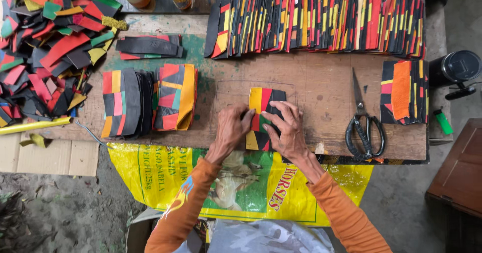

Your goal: The person assembles small rectangular items made of multicolored rubber pieces. They align and press the pieces together by hand, then use scissors to trim edges. The finished items are stacked on the table.

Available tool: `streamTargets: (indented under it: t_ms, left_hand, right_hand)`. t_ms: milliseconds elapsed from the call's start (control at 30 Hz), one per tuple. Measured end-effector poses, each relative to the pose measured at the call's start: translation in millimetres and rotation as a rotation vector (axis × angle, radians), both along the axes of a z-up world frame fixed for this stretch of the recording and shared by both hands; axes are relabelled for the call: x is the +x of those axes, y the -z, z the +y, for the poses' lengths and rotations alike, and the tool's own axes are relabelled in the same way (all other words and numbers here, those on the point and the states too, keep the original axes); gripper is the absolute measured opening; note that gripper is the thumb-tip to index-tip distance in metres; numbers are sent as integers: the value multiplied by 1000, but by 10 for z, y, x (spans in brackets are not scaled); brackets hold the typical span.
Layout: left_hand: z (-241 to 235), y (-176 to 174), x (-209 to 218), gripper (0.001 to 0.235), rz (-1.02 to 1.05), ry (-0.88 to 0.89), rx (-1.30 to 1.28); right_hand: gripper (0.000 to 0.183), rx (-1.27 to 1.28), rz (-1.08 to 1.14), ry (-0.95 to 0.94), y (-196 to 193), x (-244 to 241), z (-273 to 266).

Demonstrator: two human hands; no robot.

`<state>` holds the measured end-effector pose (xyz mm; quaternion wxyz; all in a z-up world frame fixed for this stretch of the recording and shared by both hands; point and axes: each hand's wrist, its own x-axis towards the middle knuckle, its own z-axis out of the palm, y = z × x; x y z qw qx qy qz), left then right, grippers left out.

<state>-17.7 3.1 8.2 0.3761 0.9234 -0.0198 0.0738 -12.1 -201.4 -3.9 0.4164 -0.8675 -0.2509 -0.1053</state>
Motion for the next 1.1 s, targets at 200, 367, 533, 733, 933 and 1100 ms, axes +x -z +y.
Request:
streamTargets:
  t_ms: [200,367,533,733,933,1100]
  left_hand:
    - [-20,-21,60,19,152,101,4]
    - [-196,-238,111,18,153,140,64]
    - [-62,-343,91,21,379,135,-128]
    - [-297,28,212,23,201,-74,-78]
    - [-399,237,447,28,-34,-128,66]
    - [-394,230,480,27,-64,-126,115]
  right_hand:
    - [35,46,30,29,4,13,6]
    - [28,28,-22,40,-4,75,17]
    - [30,57,-11,44,24,120,11]
    - [29,91,-50,1,47,298,-17]
    - [30,102,-33,13,37,270,-11]
    - [29,129,-42,8,16,319,-27]
